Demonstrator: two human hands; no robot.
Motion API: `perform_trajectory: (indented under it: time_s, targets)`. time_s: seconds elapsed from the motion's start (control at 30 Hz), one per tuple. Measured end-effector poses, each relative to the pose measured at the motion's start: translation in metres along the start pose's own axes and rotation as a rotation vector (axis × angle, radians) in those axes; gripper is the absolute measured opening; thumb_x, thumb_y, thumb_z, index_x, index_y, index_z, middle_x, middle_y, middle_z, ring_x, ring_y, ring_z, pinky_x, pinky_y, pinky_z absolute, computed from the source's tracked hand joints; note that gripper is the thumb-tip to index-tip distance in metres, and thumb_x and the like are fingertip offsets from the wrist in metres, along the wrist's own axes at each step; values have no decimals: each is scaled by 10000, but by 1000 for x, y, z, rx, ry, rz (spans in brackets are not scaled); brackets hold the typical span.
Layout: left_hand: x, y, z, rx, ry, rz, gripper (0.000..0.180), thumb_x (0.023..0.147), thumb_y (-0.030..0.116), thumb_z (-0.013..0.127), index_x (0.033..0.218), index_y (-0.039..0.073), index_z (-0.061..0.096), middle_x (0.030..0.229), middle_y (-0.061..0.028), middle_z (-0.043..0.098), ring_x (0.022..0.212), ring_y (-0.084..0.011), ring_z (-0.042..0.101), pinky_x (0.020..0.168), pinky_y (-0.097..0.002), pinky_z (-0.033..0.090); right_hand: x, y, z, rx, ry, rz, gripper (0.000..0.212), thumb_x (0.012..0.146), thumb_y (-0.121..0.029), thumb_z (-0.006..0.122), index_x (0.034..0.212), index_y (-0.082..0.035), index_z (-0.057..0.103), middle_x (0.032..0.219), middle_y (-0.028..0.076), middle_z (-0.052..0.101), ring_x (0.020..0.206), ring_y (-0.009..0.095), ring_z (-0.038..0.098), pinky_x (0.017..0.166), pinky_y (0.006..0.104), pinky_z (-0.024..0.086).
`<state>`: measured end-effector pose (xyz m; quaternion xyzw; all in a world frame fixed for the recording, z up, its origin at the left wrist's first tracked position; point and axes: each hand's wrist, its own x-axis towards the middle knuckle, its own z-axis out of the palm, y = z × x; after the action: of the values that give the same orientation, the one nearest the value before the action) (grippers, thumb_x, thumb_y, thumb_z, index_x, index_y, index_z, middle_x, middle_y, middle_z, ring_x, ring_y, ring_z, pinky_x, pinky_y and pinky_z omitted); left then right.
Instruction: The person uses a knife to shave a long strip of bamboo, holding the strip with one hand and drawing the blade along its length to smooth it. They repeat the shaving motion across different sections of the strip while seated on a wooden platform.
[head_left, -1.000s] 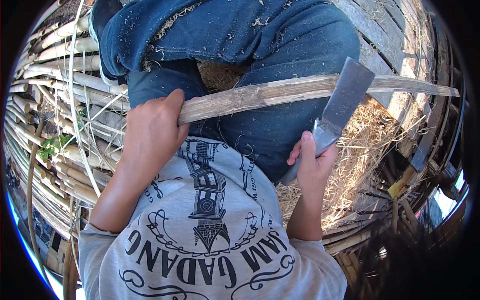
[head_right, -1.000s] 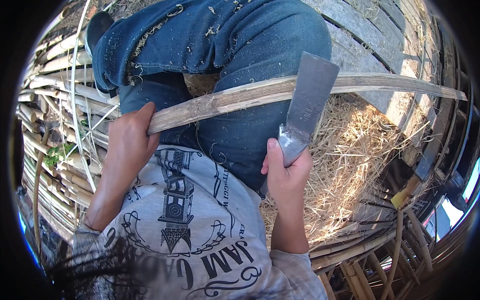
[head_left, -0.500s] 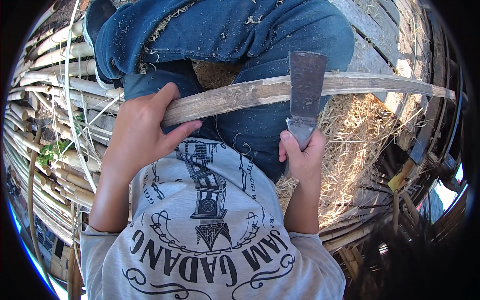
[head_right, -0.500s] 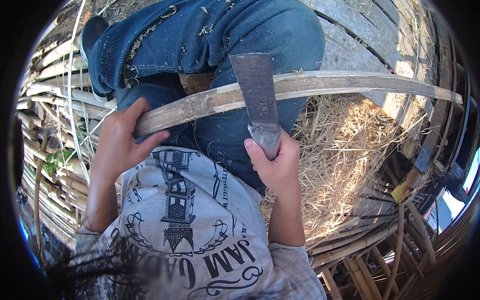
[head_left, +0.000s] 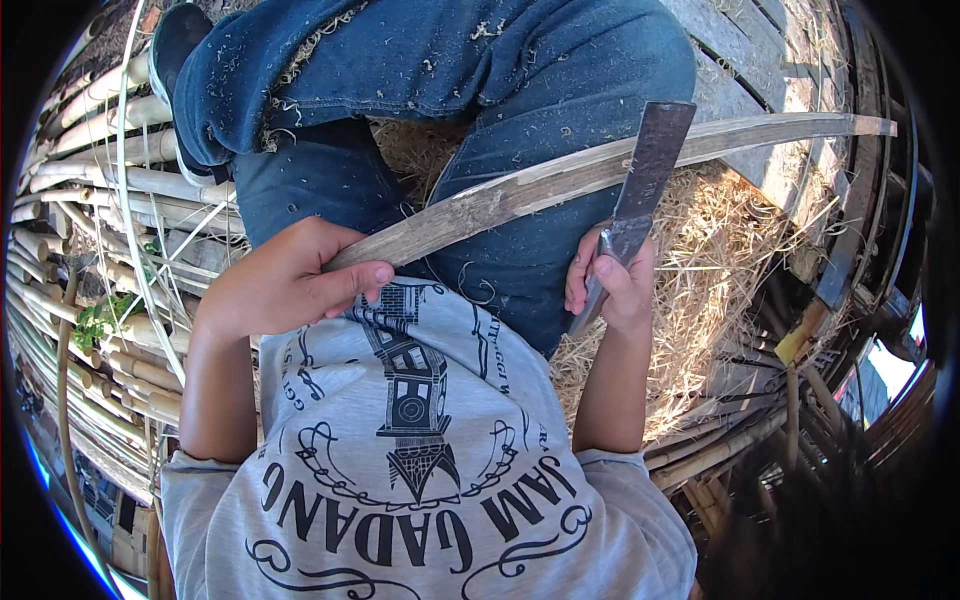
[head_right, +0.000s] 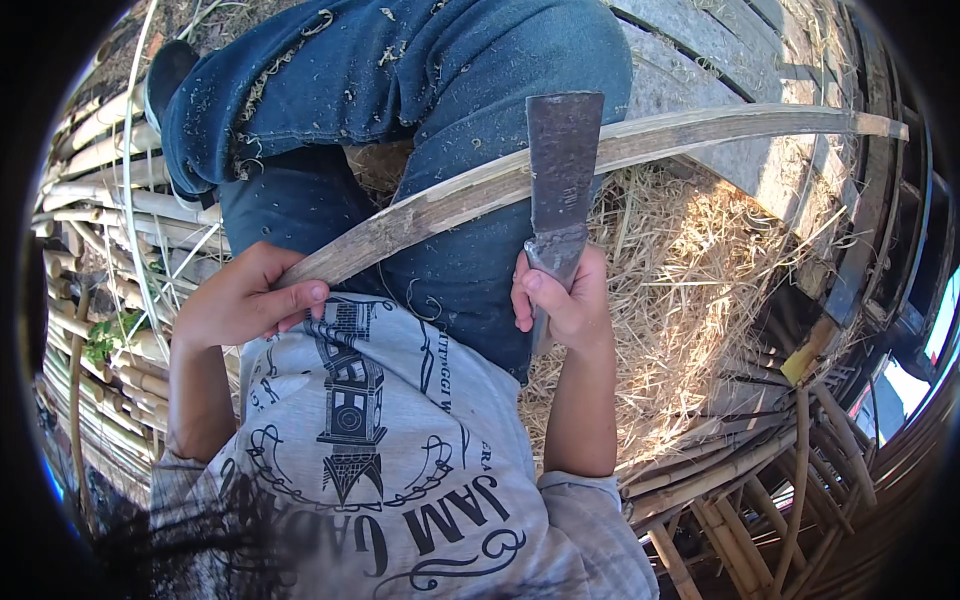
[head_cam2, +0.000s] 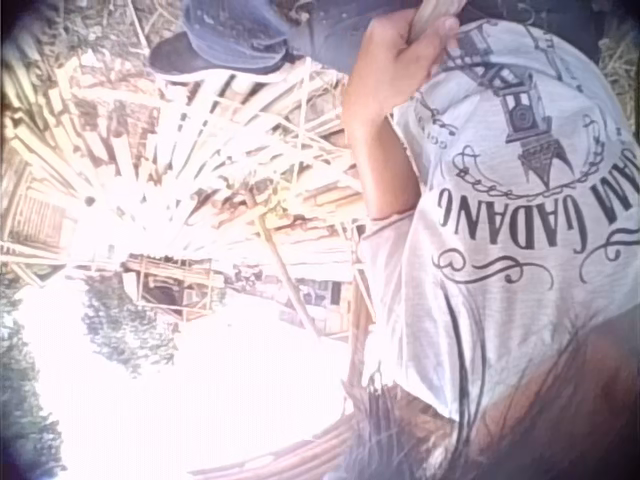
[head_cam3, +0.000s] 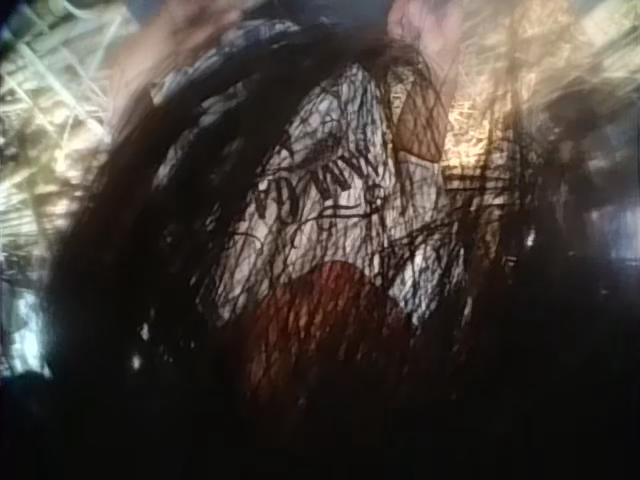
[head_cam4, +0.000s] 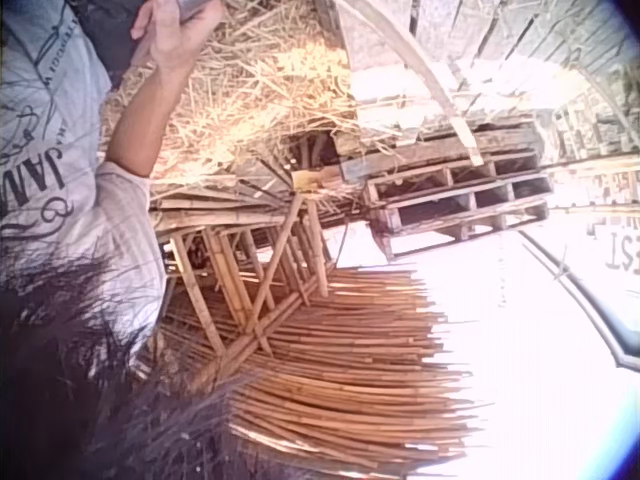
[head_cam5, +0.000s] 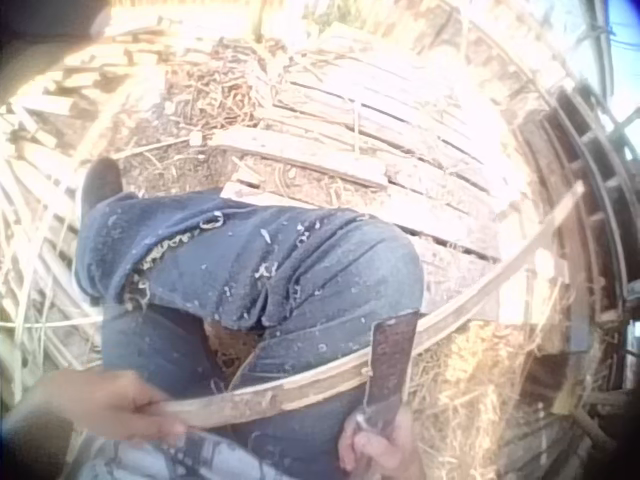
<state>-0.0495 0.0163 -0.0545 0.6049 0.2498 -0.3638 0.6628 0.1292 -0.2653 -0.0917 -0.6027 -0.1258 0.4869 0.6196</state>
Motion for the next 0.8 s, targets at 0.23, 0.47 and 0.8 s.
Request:
perform_trajectory:
  time_s: [0.23, 0.47, 0.8]
  targets:
    - [18, -23, 24, -310, -128, 13, 389, 956, 362, 588, 774, 20, 628, 597, 50, 505, 522, -30, 432, 480, -218, 370, 2, 0, 1, 50, 4, 9, 325, 844, -272, 651, 798, 29, 539, 531, 91, 534, 393, 147, 532, 370, 270, 450]
    - [28, 1, 37, -249, -33, 157, 383, 972, 344, 564, 787, 11, 605, 610, 34, 500, 562, -37, 434, 507, -223, 375, 2, -8, 2, 54, -13, -2, 226, 859, -174, 635, 806, 35, 569, 560, 85, 562, 415, 130, 535, 395, 251, 433]
    - [37, 17, 49, -391, 0, 212, 315, 1013, 277, 490, 810, 37, 515, 595, 46, 399, 496, -33, 330, 438, -208, 277, 7, -65, 16, -856, 446, -293, 218, 747, -49, 695, 943, -20, 604, 658, 107, 584, 562, 198, 617, 529, 322, 475]
